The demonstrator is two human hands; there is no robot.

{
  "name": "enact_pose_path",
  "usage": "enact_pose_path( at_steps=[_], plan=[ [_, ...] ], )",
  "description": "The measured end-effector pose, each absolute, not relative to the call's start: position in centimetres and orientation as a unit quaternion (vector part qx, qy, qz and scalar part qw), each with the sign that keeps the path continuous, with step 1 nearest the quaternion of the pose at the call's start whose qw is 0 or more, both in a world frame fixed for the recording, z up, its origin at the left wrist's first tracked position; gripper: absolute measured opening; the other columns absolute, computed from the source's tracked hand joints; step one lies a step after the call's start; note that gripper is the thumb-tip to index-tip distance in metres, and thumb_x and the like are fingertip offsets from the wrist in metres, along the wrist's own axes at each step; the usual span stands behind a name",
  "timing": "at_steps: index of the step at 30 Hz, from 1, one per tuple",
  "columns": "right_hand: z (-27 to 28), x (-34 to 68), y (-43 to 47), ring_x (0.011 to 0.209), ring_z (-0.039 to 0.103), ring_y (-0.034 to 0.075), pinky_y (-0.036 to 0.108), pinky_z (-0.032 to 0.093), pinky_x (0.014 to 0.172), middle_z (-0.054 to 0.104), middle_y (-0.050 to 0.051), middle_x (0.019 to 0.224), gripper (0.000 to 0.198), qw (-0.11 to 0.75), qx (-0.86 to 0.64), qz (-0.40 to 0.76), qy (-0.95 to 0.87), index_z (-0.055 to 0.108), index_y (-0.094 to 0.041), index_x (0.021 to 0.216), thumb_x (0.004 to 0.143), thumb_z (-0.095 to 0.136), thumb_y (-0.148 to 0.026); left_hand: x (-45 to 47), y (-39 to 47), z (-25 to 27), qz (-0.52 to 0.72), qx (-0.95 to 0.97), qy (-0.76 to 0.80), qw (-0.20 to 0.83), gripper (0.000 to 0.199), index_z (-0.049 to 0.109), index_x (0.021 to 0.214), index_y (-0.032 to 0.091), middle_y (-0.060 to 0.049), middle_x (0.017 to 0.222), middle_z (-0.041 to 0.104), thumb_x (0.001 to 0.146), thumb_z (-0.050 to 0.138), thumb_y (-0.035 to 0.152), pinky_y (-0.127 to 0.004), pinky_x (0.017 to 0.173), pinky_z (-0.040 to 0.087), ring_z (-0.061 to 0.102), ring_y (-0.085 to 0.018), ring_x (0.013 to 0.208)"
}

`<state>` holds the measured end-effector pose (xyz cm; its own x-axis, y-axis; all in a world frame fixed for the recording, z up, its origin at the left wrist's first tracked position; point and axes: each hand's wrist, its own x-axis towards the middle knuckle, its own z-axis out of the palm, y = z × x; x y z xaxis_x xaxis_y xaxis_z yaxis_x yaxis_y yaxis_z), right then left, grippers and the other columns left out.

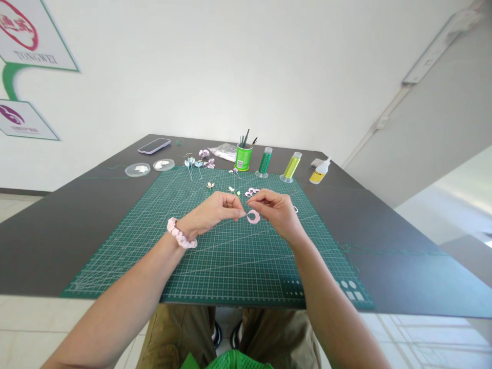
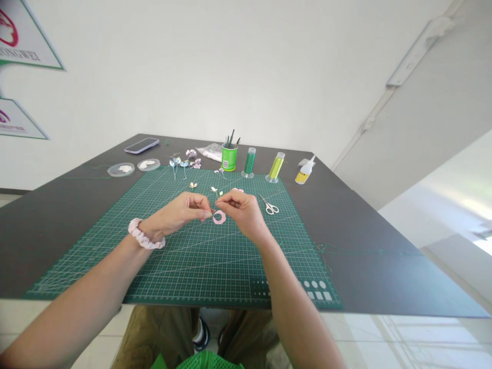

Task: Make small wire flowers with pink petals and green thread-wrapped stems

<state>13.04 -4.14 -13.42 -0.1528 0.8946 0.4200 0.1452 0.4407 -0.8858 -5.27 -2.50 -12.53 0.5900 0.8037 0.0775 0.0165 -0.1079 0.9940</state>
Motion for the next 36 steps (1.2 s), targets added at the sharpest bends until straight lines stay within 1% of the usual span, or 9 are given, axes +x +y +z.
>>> enact_pose_path(
  at_steps=[4, 10, 14, 17, 23, 27, 32, 36],
  plan=[
    [-13.4, 13.1, -4.2, 0.06, 0.052, 0.013, 0.027, 0.041, 0.054, 0.062, 0.001, 0.065, 0.01, 0.509, -0.4, 0.328, -0.688, 0.067, -0.019, 0.065, 0.074, 0.067, -0.023, -5.2, -2.5, -12.4, 0.325, 0.688, 0.329, 0.559, 0.01, 0.065, 0.06, 0.016, 0.001, 0.058, 0.059, 0.067, 0.069, 0.022, -0.027, 0.06, 0.039, 0.049, -0.011, 0.058],
    [-13.5, 13.0, -4.5, 0.055, 0.047, 0.012, 0.027, 0.037, 0.053, 0.056, -0.001, 0.061, 0.011, 0.489, -0.421, 0.288, -0.708, 0.063, -0.018, 0.066, 0.076, 0.063, -0.021, -5.1, -2.2, -12.6, 0.318, 0.713, 0.357, 0.512, 0.01, 0.063, 0.058, 0.016, 0.002, 0.056, 0.057, 0.067, 0.066, 0.02, -0.026, 0.057, 0.035, 0.047, -0.01, 0.055],
    [-13.5, 12.9, -4.7, 0.057, 0.049, 0.012, 0.027, 0.037, 0.054, 0.057, -0.001, 0.061, 0.011, 0.49, -0.417, 0.29, -0.708, 0.062, -0.018, 0.066, 0.077, 0.062, -0.02, -5.1, -2.1, -12.9, 0.322, 0.725, 0.381, 0.475, 0.01, 0.062, 0.06, 0.016, 0.002, 0.058, 0.057, 0.068, 0.062, 0.02, -0.026, 0.056, 0.034, 0.046, -0.01, 0.055],
    [-13.6, 12.9, -4.8, 0.057, 0.05, 0.012, 0.027, 0.038, 0.055, 0.057, -0.001, 0.061, 0.013, 0.494, -0.415, 0.29, -0.707, 0.061, -0.018, 0.065, 0.078, 0.061, -0.02, -5.0, -2.1, -13.0, 0.341, 0.719, 0.393, 0.46, 0.012, 0.061, 0.059, 0.016, 0.002, 0.057, 0.055, 0.069, 0.063, 0.022, -0.025, 0.054, 0.032, 0.043, -0.01, 0.054],
    [-13.8, 12.6, -4.7, 0.054, 0.043, 0.011, 0.026, 0.034, 0.051, 0.053, -0.002, 0.059, 0.014, 0.515, -0.413, 0.27, -0.701, 0.061, -0.019, 0.065, 0.078, 0.062, -0.023, -4.9, -2.1, -13.0, 0.387, 0.693, 0.408, 0.45, 0.015, 0.058, 0.057, 0.017, 0.004, 0.051, 0.048, 0.069, 0.063, 0.023, -0.025, 0.049, 0.026, 0.036, -0.009, 0.049],
    [-13.7, 12.5, -4.8, 0.053, 0.039, 0.01, 0.026, 0.032, 0.05, 0.048, -0.003, 0.057, 0.017, 0.519, -0.415, 0.265, -0.699, 0.057, -0.019, 0.063, 0.078, 0.062, -0.025, -4.8, -2.1, -12.9, 0.427, 0.679, 0.406, 0.438, 0.014, 0.058, 0.056, 0.017, 0.003, 0.053, 0.049, 0.068, 0.063, 0.022, -0.025, 0.05, 0.028, 0.039, -0.009, 0.05],
    [-13.7, 12.1, -5.1, 0.053, 0.041, 0.01, 0.025, 0.033, 0.049, 0.05, -0.003, 0.058, 0.015, 0.513, -0.418, 0.276, -0.697, 0.058, -0.019, 0.065, 0.078, 0.06, -0.024, -4.6, -2.2, -12.8, 0.466, 0.658, 0.405, 0.43, 0.017, 0.058, 0.057, 0.017, 0.002, 0.057, 0.054, 0.069, 0.065, 0.026, -0.026, 0.054, 0.033, 0.043, -0.01, 0.055],
    [-13.8, 11.9, -5.1, 0.052, 0.041, 0.01, 0.025, 0.033, 0.049, 0.05, -0.003, 0.059, 0.015, 0.512, -0.409, 0.285, -0.7, 0.058, -0.019, 0.064, 0.078, 0.059, -0.023, -4.5, -2.2, -12.7, 0.493, 0.633, 0.405, 0.439, 0.017, 0.057, 0.057, 0.017, 0.002, 0.059, 0.055, 0.068, 0.067, 0.026, -0.027, 0.058, 0.036, 0.046, -0.011, 0.058]
  ],
)
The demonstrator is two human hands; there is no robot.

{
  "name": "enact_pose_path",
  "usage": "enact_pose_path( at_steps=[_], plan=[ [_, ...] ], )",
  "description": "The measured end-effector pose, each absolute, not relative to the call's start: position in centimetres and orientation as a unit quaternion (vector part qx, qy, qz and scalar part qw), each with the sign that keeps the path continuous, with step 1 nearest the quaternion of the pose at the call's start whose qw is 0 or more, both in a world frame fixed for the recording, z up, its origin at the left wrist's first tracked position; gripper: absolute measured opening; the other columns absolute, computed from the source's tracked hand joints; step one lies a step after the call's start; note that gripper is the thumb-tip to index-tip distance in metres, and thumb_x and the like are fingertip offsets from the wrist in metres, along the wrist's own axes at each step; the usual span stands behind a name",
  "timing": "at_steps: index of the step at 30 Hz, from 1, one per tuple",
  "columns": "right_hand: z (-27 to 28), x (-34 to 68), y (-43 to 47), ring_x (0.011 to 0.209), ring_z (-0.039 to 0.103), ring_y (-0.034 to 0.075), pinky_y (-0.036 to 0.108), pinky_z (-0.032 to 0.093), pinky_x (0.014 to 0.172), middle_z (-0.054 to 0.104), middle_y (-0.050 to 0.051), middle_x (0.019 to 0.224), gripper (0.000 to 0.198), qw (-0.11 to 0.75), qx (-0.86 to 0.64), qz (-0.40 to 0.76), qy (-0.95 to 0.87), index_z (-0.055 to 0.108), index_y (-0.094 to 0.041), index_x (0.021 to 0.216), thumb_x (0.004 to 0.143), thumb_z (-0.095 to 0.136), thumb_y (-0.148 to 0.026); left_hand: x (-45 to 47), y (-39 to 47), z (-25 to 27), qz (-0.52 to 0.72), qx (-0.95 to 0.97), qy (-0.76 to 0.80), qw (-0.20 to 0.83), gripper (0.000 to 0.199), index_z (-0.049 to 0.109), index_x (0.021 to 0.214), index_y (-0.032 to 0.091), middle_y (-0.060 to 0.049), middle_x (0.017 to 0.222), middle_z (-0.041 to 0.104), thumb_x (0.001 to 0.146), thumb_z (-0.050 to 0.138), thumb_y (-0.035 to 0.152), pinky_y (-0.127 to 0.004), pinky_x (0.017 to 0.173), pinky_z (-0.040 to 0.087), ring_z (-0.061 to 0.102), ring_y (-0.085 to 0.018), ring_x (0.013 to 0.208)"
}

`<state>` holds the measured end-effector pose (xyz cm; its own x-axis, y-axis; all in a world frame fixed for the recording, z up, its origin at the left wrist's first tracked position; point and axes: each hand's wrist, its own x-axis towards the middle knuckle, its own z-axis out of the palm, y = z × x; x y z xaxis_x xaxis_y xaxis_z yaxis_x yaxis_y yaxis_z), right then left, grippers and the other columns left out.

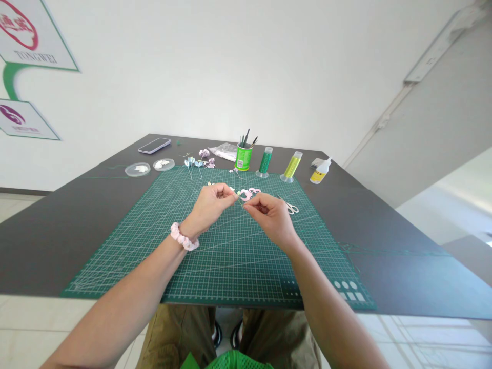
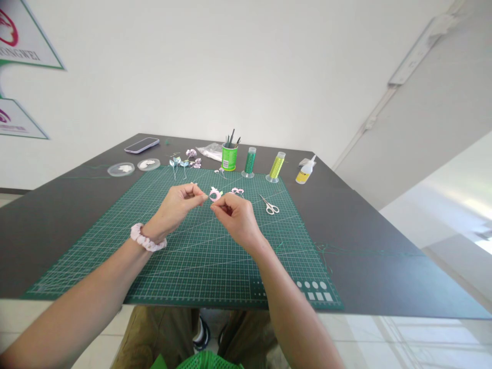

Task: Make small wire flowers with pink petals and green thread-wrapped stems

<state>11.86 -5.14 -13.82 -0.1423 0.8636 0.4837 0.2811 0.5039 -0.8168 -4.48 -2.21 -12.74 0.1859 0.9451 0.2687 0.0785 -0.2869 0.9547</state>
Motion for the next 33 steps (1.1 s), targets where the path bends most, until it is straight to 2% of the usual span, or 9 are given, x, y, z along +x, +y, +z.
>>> enact_pose_path(
  at_steps=[7, 14, 23, 30, 33],
  plan=[
    [-14.19, 11.43, -5.09, 0.052, 0.044, 0.011, 0.025, 0.035, 0.049, 0.055, -0.002, 0.058, 0.012, 0.518, -0.4, 0.301, -0.693, 0.063, -0.018, 0.068, 0.077, 0.06, -0.024, -4.21, -2.34, -12.46, 0.513, 0.598, 0.389, 0.478, 0.019, 0.056, 0.055, 0.018, 0.003, 0.056, 0.053, 0.067, 0.068, 0.026, -0.029, 0.064, 0.038, 0.047, -0.011, 0.058],
    [-14.45, 11.22, -5.03, 0.053, 0.043, 0.011, 0.026, 0.035, 0.05, 0.052, -0.002, 0.057, 0.013, 0.524, -0.399, 0.319, -0.681, 0.061, -0.019, 0.066, 0.078, 0.06, -0.026, -4.15, -2.29, -12.55, 0.518, 0.55, 0.339, 0.561, 0.022, 0.054, 0.052, 0.018, 0.003, 0.056, 0.052, 0.065, 0.069, 0.025, -0.03, 0.072, 0.038, 0.046, -0.011, 0.062],
    [-14.5, 10.89, -4.7, 0.043, 0.035, 0.008, 0.024, 0.029, 0.043, 0.044, -0.006, 0.05, 0.016, 0.533, -0.395, 0.383, -0.643, 0.056, -0.02, 0.063, 0.076, 0.062, -0.029, -4.18, -2.33, -12.79, 0.503, 0.522, 0.274, 0.633, 0.022, 0.056, 0.053, 0.017, 0.003, 0.056, 0.051, 0.068, 0.069, 0.026, -0.028, 0.072, 0.038, 0.047, -0.011, 0.064],
    [-14.66, 11.0, -4.34, 0.037, 0.038, 0.007, 0.021, 0.03, 0.036, 0.045, -0.007, 0.045, 0.02, 0.516, -0.422, 0.422, -0.615, 0.06, -0.019, 0.065, 0.073, 0.066, -0.036, -4.21, -2.42, -12.63, 0.494, 0.519, 0.271, 0.643, 0.022, 0.057, 0.054, 0.016, 0.003, 0.057, 0.052, 0.068, 0.071, 0.025, -0.027, 0.07, 0.037, 0.046, -0.011, 0.064],
    [-14.76, 11.01, -4.2, 0.036, 0.041, 0.006, 0.02, 0.032, 0.034, 0.05, -0.006, 0.048, 0.02, 0.514, -0.424, 0.435, -0.605, 0.06, -0.018, 0.065, 0.071, 0.068, -0.036, -4.21, -2.39, -12.67, 0.49, 0.518, 0.27, 0.647, 0.02, 0.059, 0.056, 0.015, 0.003, 0.059, 0.054, 0.067, 0.072, 0.025, -0.027, 0.07, 0.038, 0.047, -0.01, 0.064]
  ],
)
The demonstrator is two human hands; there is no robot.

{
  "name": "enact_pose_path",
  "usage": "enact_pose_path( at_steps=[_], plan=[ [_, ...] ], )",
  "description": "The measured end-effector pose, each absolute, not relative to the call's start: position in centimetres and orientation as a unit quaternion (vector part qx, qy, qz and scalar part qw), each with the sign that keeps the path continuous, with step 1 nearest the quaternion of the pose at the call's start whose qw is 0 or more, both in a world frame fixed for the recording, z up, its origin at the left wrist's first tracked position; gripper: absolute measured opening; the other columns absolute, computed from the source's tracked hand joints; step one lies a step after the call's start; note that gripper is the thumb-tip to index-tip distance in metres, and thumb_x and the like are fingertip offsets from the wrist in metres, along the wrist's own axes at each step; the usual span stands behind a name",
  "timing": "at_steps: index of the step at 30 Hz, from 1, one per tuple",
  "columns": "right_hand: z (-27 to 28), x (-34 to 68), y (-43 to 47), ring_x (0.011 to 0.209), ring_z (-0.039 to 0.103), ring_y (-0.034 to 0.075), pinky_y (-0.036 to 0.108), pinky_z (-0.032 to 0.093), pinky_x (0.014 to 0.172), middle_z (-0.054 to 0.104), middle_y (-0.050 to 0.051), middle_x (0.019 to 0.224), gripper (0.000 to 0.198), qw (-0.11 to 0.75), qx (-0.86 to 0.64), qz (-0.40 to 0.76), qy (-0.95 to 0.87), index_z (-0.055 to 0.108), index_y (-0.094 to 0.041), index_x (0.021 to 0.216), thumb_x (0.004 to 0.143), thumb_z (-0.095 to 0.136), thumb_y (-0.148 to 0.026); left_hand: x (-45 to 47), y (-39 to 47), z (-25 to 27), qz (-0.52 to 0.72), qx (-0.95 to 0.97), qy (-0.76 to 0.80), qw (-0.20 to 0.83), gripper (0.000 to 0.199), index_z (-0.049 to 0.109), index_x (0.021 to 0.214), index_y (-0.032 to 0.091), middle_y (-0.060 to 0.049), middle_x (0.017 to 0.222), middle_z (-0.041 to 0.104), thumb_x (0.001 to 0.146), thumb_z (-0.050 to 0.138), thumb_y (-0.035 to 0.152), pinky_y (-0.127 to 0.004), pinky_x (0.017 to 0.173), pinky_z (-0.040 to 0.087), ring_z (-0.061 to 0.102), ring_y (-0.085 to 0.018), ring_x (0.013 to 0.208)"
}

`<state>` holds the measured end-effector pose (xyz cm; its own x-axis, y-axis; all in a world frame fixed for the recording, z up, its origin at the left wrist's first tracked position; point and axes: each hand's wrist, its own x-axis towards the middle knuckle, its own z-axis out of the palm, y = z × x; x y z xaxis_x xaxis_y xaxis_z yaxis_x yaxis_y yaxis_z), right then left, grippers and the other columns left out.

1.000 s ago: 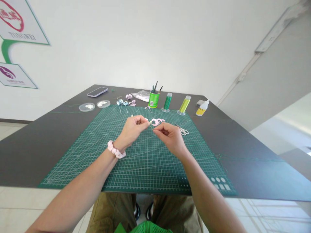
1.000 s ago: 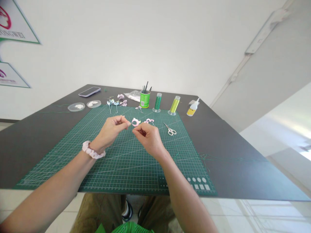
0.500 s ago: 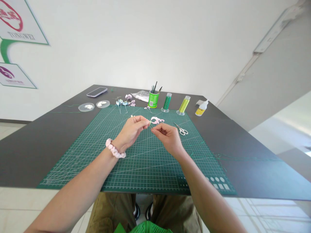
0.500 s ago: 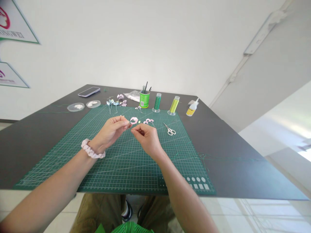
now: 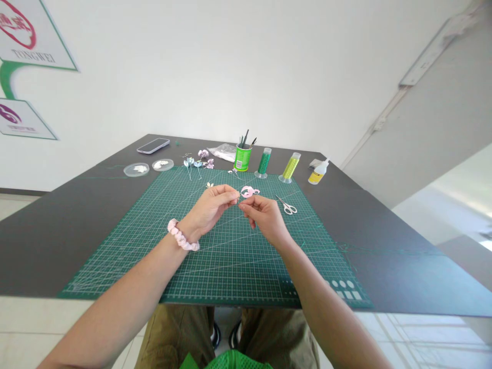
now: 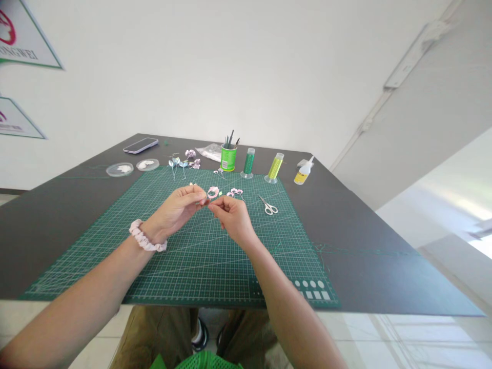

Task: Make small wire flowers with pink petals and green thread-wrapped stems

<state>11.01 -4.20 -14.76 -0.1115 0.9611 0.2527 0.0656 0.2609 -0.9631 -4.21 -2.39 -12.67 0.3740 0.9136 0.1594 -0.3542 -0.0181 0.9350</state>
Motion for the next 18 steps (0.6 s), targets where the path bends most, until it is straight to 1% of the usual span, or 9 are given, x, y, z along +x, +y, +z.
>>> enact_pose_path(
  at_steps=[5, 9, 14, 16, 18],
  plan=[
    [-14.81, 10.98, -4.13, 0.035, 0.042, 0.006, 0.02, 0.035, 0.033, 0.056, -0.004, 0.052, 0.018, 0.519, -0.426, 0.437, -0.599, 0.061, -0.018, 0.066, 0.071, 0.066, -0.034, -4.12, -2.34, -12.64, 0.492, 0.507, 0.254, 0.661, 0.017, 0.063, 0.058, 0.015, 0.003, 0.061, 0.056, 0.068, 0.073, 0.024, -0.027, 0.072, 0.041, 0.05, -0.01, 0.065],
    [-14.83, 10.98, -4.12, 0.036, 0.043, 0.006, 0.02, 0.036, 0.033, 0.057, -0.004, 0.052, 0.017, 0.524, -0.431, 0.427, -0.598, 0.062, -0.018, 0.065, 0.07, 0.067, -0.033, -4.14, -2.39, -12.48, 0.491, 0.509, 0.245, 0.663, 0.013, 0.066, 0.062, 0.015, 0.002, 0.069, 0.062, 0.069, 0.074, 0.023, -0.027, 0.073, 0.043, 0.053, -0.01, 0.067],
    [-15.01, 11.05, -3.96, 0.037, 0.044, 0.007, 0.021, 0.038, 0.035, 0.057, -0.003, 0.053, 0.018, 0.53, -0.431, 0.414, -0.602, 0.061, -0.017, 0.065, 0.071, 0.068, -0.033, -4.29, -2.46, -12.46, 0.468, 0.477, 0.255, 0.699, 0.015, 0.068, 0.066, 0.013, 0.001, 0.067, 0.067, 0.069, 0.077, 0.024, -0.024, 0.073, 0.049, 0.06, -0.009, 0.065],
    [-14.98, 11.21, -3.92, 0.037, 0.044, 0.007, 0.02, 0.038, 0.034, 0.058, -0.003, 0.053, 0.016, 0.529, -0.427, 0.418, -0.603, 0.063, -0.017, 0.069, 0.071, 0.067, -0.032, -4.39, -2.42, -12.48, 0.463, 0.465, 0.26, 0.709, 0.015, 0.068, 0.068, 0.013, 0.0, 0.07, 0.069, 0.068, 0.078, 0.023, -0.024, 0.075, 0.051, 0.064, -0.009, 0.067],
    [-14.76, 11.52, -3.96, 0.038, 0.047, 0.006, 0.02, 0.04, 0.034, 0.064, -0.002, 0.066, 0.016, 0.519, -0.419, 0.434, -0.606, 0.065, -0.017, 0.081, 0.071, 0.068, -0.029, -4.54, -2.34, -12.48, 0.463, 0.462, 0.265, 0.708, 0.014, 0.067, 0.069, 0.012, -0.001, 0.069, 0.07, 0.07, 0.078, 0.022, -0.025, 0.077, 0.052, 0.066, -0.009, 0.067]
  ],
)
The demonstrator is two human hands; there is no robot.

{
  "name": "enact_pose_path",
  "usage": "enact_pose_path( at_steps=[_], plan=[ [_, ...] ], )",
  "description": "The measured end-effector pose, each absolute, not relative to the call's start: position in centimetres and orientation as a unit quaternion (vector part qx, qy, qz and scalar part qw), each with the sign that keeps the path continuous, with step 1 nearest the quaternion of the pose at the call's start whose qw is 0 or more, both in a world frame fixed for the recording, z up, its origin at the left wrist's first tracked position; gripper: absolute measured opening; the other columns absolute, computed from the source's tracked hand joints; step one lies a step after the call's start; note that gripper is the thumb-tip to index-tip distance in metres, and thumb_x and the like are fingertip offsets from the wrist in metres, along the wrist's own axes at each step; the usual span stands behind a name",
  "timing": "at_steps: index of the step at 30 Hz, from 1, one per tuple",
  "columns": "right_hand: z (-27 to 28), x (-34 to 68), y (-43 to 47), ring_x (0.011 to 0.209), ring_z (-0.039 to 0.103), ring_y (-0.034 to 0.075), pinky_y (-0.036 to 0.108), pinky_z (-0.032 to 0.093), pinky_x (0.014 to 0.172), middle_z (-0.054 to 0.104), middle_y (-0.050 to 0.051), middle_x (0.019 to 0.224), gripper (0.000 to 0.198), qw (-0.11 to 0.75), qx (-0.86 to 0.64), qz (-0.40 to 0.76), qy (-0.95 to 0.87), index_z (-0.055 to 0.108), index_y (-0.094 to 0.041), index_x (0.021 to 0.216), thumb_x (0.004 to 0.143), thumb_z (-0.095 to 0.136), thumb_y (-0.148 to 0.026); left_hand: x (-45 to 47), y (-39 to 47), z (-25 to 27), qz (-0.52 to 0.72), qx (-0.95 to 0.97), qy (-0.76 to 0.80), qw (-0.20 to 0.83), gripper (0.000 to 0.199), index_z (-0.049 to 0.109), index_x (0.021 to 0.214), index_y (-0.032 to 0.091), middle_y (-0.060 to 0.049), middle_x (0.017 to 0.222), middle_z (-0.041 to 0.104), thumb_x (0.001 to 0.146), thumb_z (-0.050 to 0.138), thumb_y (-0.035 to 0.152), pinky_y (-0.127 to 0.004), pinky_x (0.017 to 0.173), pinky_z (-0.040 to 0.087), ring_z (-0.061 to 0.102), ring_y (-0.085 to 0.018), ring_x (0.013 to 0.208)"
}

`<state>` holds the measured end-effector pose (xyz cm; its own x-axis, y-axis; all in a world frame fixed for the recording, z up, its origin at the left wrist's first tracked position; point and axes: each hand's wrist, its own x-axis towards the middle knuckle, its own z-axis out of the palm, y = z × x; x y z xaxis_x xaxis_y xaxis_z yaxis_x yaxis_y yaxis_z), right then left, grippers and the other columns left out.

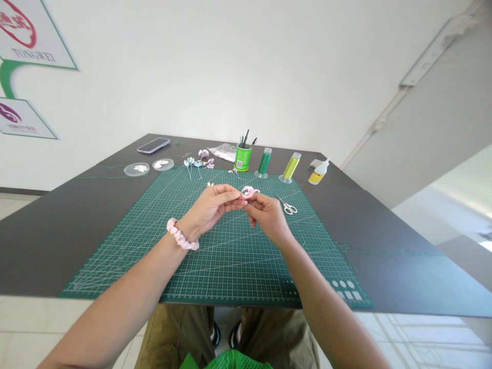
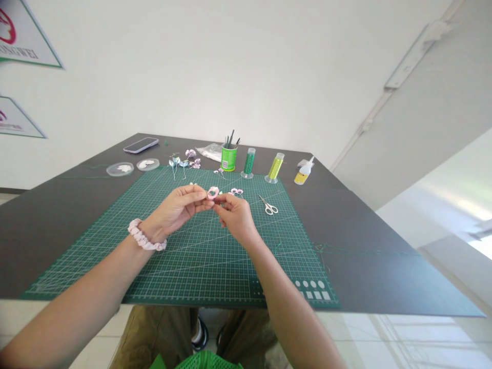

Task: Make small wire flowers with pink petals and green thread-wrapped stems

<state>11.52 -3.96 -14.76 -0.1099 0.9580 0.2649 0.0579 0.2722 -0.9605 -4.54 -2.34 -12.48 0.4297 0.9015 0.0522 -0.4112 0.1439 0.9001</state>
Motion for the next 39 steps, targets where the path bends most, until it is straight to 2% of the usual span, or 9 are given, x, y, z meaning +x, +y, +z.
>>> enact_pose_path(
  at_steps=[2, 4, 6, 9, 12, 17, 29, 33, 39],
  plan=[
    [-14.4, 11.9, -4.1, 0.04, 0.049, 0.004, 0.02, 0.041, 0.034, 0.069, 0.002, 0.089, 0.026, 0.514, -0.403, 0.455, -0.605, 0.065, -0.018, 0.097, 0.071, 0.068, -0.025, -4.7, -2.3, -12.5, 0.464, 0.462, 0.271, 0.705, 0.012, 0.067, 0.07, 0.012, -0.001, 0.068, 0.071, 0.072, 0.076, 0.021, -0.025, 0.078, 0.053, 0.066, -0.01, 0.068],
    [-14.0, 12.4, -4.3, 0.042, 0.051, 0.003, 0.019, 0.042, 0.034, 0.066, 0.006, 0.112, 0.034, 0.521, -0.38, 0.481, -0.594, 0.062, -0.02, 0.107, 0.073, 0.066, -0.022, -4.8, -2.2, -12.5, 0.461, 0.462, 0.274, 0.706, 0.01, 0.068, 0.071, 0.012, -0.002, 0.069, 0.071, 0.074, 0.074, 0.019, -0.026, 0.079, 0.053, 0.067, -0.01, 0.068],
    [-13.7, 12.6, -4.5, 0.043, 0.052, 0.003, 0.019, 0.042, 0.033, 0.063, 0.008, 0.118, 0.035, 0.521, -0.355, 0.513, -0.582, 0.059, -0.021, 0.112, 0.077, 0.063, -0.023, -4.9, -2.2, -12.5, 0.455, 0.463, 0.274, 0.71, 0.008, 0.068, 0.071, 0.012, -0.002, 0.07, 0.072, 0.075, 0.073, 0.017, -0.025, 0.079, 0.054, 0.067, -0.01, 0.068],
    [-13.6, 12.6, -4.7, 0.046, 0.056, 0.007, 0.019, 0.044, 0.033, 0.067, 0.004, 0.096, 0.029, 0.479, -0.338, 0.554, -0.591, 0.06, -0.02, 0.109, 0.081, 0.06, -0.027, -4.9, -2.2, -12.5, 0.446, 0.465, 0.27, 0.716, 0.008, 0.068, 0.07, 0.011, -0.003, 0.07, 0.073, 0.075, 0.072, 0.016, -0.022, 0.076, 0.054, 0.068, -0.009, 0.068],
    [-13.7, 12.4, -4.7, 0.05, 0.059, 0.01, 0.02, 0.048, 0.037, 0.062, -0.001, 0.072, 0.019, 0.454, -0.343, 0.55, -0.612, 0.063, -0.017, 0.094, 0.083, 0.06, -0.032, -4.9, -2.3, -12.5, 0.442, 0.465, 0.265, 0.72, 0.008, 0.069, 0.07, 0.011, -0.003, 0.069, 0.073, 0.075, 0.072, 0.016, -0.019, 0.071, 0.054, 0.068, -0.009, 0.066],
    [-14.1, 12.3, -4.3, 0.042, 0.05, 0.006, 0.02, 0.046, 0.039, 0.056, -0.005, 0.058, 0.017, 0.493, -0.358, 0.52, -0.599, 0.063, -0.017, 0.075, 0.078, 0.068, -0.033, -4.9, -2.2, -12.5, 0.439, 0.461, 0.253, 0.729, 0.01, 0.07, 0.07, 0.011, -0.003, 0.069, 0.072, 0.072, 0.076, 0.018, -0.019, 0.071, 0.054, 0.068, -0.008, 0.066],
    [-13.8, 12.2, -4.2, 0.04, 0.046, 0.007, 0.02, 0.04, 0.037, 0.053, -0.006, 0.052, 0.029, 0.519, -0.388, 0.478, -0.593, 0.063, -0.018, 0.065, 0.07, 0.074, -0.044, -4.9, -2.6, -12.2, 0.403, 0.531, 0.265, 0.697, 0.015, 0.068, 0.063, 0.012, -0.001, 0.082, 0.063, 0.067, 0.078, 0.023, -0.023, 0.071, 0.047, 0.057, -0.008, 0.072],
    [-13.7, 12.4, -4.2, 0.041, 0.044, 0.008, 0.021, 0.04, 0.039, 0.05, -0.006, 0.049, 0.026, 0.518, -0.391, 0.476, -0.594, 0.064, -0.018, 0.067, 0.071, 0.072, -0.042, -5.0, -2.8, -12.1, 0.383, 0.567, 0.269, 0.678, 0.015, 0.066, 0.06, 0.013, -0.001, 0.077, 0.058, 0.068, 0.075, 0.023, -0.025, 0.068, 0.042, 0.052, -0.009, 0.07],
    [-13.7, 12.7, -4.1, 0.044, 0.045, 0.008, 0.022, 0.04, 0.041, 0.054, -0.004, 0.056, 0.022, 0.505, -0.402, 0.465, -0.606, 0.063, -0.018, 0.069, 0.074, 0.068, -0.039, -5.0, -2.7, -12.1, 0.361, 0.632, 0.276, 0.628, 0.014, 0.063, 0.058, 0.014, 0.0, 0.072, 0.057, 0.068, 0.071, 0.021, -0.029, 0.069, 0.039, 0.049, -0.011, 0.068]
  ],
)
